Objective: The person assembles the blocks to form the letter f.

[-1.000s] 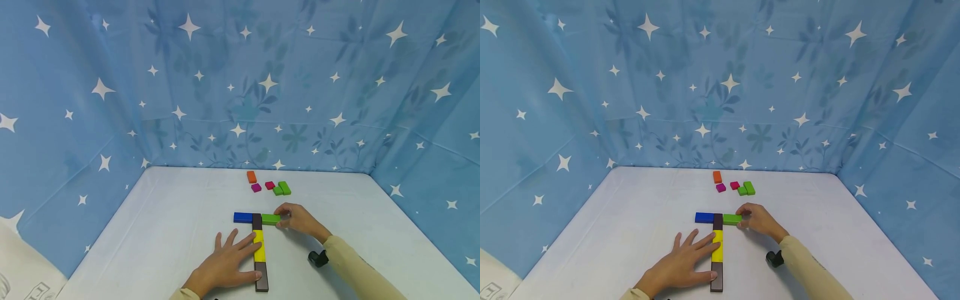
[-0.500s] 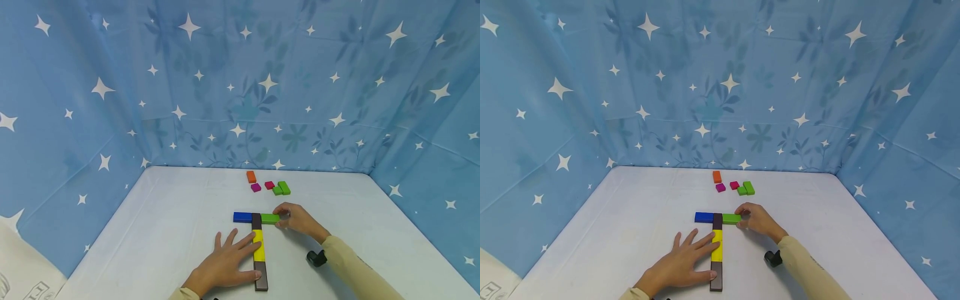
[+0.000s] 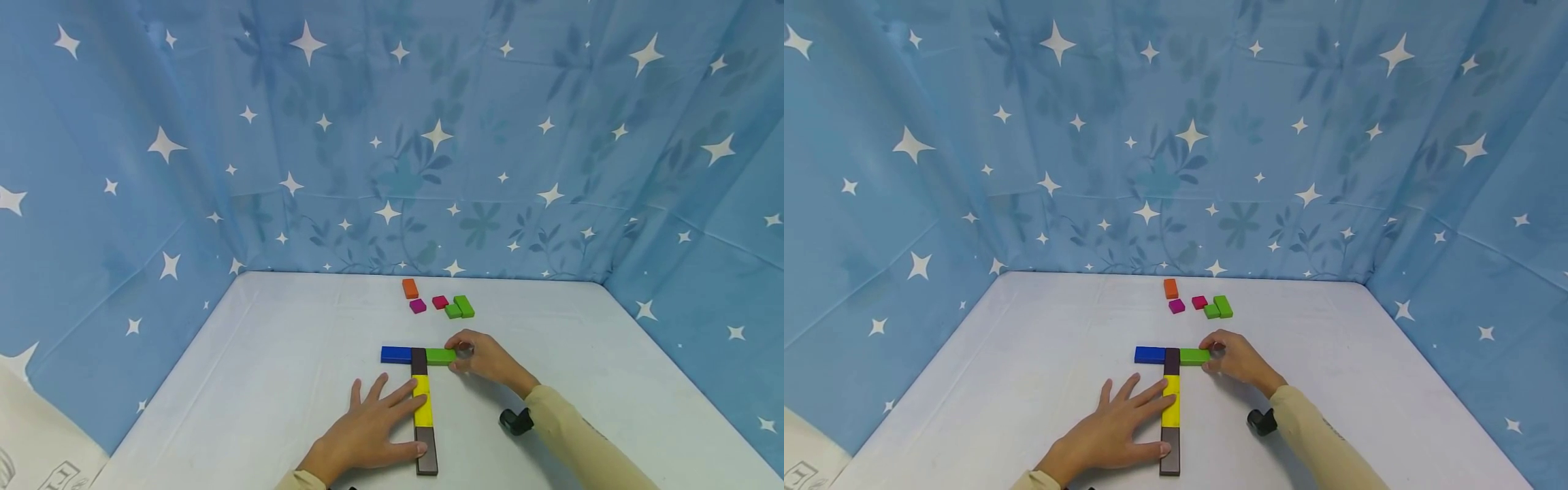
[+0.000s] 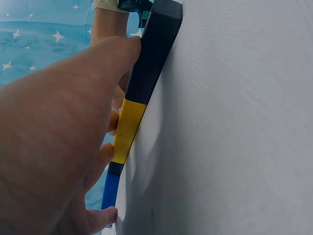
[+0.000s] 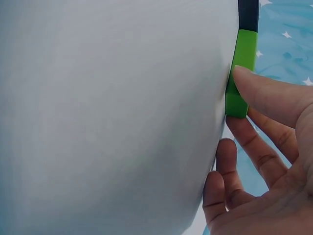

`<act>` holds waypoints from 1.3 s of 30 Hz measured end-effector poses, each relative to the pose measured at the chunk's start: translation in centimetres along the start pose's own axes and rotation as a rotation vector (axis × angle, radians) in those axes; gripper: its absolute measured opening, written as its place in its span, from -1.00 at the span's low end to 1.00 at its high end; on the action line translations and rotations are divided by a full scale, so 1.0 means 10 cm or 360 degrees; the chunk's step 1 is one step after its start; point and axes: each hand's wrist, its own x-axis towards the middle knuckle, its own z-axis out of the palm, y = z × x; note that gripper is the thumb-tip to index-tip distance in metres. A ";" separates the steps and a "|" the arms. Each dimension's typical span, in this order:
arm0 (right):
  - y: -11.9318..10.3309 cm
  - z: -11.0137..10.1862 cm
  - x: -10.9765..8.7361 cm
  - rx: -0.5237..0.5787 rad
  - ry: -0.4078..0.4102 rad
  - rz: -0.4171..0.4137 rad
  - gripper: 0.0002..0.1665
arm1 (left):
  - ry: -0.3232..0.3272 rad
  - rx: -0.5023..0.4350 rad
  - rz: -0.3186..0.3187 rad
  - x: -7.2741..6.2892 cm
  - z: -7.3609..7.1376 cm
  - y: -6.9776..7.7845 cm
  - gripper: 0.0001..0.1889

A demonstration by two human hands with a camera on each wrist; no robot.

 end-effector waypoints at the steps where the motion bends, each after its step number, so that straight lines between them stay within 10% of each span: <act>1: 0.00 0.00 0.00 0.0001 0.0000 0.0005 -0.65 | -0.0001 0.0001 0.0000 0.00 0.00 0.00 -0.21; 23: -0.04 -0.20 0.02 0.0150 -0.0093 0.0010 -0.28 | -0.0010 0.0004 -0.0003 0.01 0.02 0.00 -0.21; 39: 0.20 -0.53 0.38 0.0067 0.0014 0.0026 0.08 | -0.0023 -0.0023 -0.0002 0.01 0.00 0.00 -0.21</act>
